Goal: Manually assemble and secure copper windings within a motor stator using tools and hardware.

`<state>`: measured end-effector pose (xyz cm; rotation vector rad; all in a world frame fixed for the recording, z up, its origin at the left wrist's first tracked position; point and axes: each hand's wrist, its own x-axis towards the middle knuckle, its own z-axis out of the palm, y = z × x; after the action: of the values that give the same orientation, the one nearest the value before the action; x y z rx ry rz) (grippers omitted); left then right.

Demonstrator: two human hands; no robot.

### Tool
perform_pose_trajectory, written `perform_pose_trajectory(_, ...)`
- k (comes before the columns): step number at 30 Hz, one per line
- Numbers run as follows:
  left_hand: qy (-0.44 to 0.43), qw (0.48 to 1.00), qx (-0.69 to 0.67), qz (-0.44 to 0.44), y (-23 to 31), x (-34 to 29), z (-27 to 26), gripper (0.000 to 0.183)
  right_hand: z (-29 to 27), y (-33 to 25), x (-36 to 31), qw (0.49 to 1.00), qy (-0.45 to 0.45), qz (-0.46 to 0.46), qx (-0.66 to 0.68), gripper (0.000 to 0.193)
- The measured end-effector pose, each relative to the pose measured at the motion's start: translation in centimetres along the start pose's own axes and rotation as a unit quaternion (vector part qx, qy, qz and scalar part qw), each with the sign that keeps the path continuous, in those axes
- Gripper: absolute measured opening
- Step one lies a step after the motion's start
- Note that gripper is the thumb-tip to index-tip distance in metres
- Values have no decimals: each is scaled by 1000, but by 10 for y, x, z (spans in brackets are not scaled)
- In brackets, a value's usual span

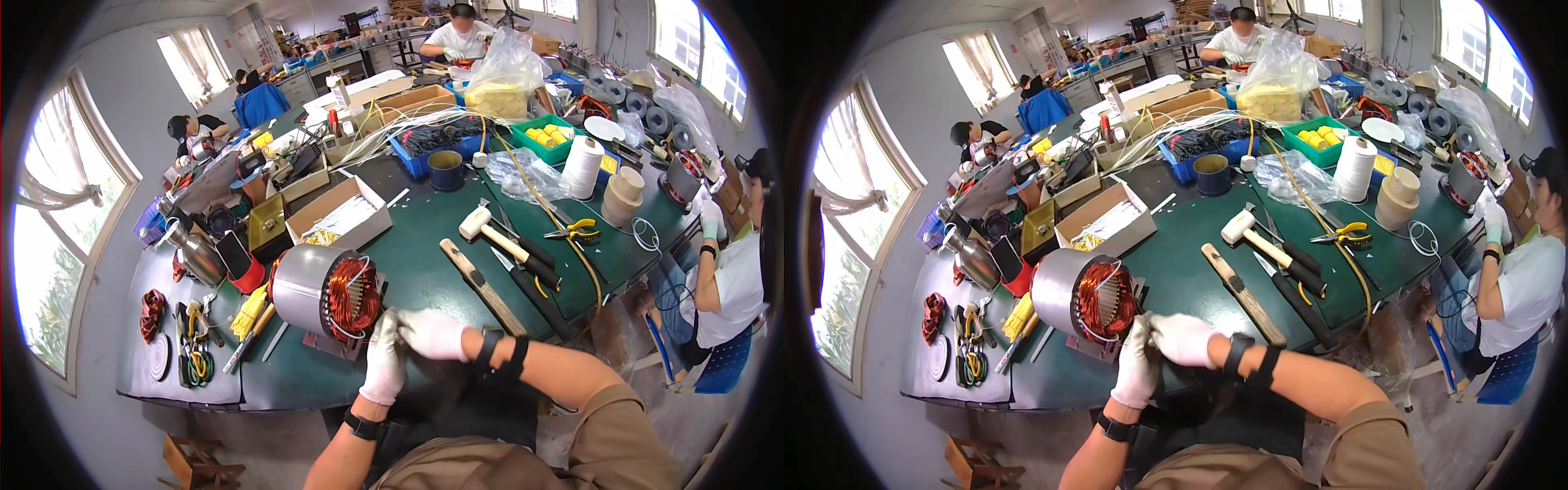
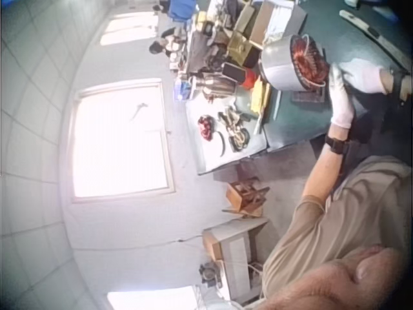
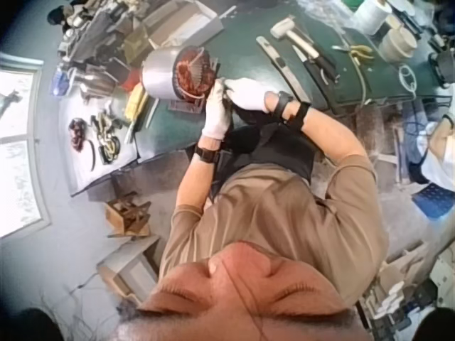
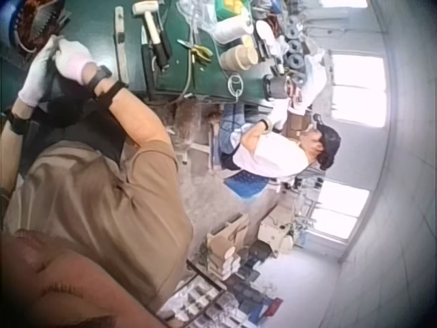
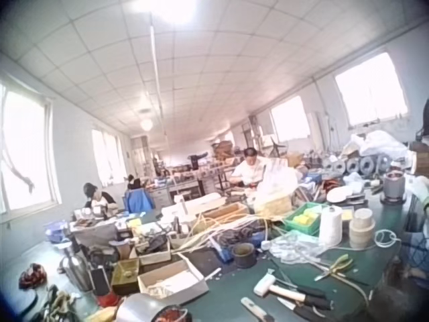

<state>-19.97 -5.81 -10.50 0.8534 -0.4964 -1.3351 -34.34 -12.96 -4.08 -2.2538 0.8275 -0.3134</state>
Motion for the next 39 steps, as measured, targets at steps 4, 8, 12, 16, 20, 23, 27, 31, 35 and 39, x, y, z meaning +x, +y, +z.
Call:
perform_pose_trajectory(4, 39, 996, 66, -40, 21, -13, 53, 28, 30, -20, -56, 994, 26, 27, -100, 28)
perform_pose_trajectory(8, 7, 991, 135, 14, 13, -31, 43, 22, 22, -21, -94, 993, 79, -67, -66, 24)
perform_pose_trajectory(12, 1, 969, 240, 58, 20, -56, 43, 25, 12, -23, -112, 987, 130, -95, 0, 19)
perform_pose_trajectory(16, 54, 907, 414, 57, 6, -80, 34, 17, 17, -11, -73, 979, 114, 15, 169, 42)
perform_pose_trajectory(20, -20, 705, 702, 104, -4, -96, 36, 28, 27, -16, -36, 890, -51, 45, 451, 43)
perform_pose_trajectory(23, -185, 656, 730, 58, 37, -117, 34, 30, 17, -34, -52, 914, 39, 76, 397, 29)
perform_pose_trajectory(27, -142, 771, 614, 85, 98, -112, -18, 31, -14, -26, -89, 964, 83, 85, 240, 24)
perform_pose_trajectory(31, 107, 693, 662, 265, 136, -75, -101, 24, -21, -29, -91, 976, 191, -78, -76, 23)
perform_pose_trajectory(35, 115, 620, 698, 340, 128, -60, -128, 27, -30, -32, -42, 979, 190, -57, -44, 21)
perform_pose_trajectory(39, 128, 647, 678, 325, 127, -61, -128, 23, -15, -25, 42, 986, 130, -1, 105, 20)
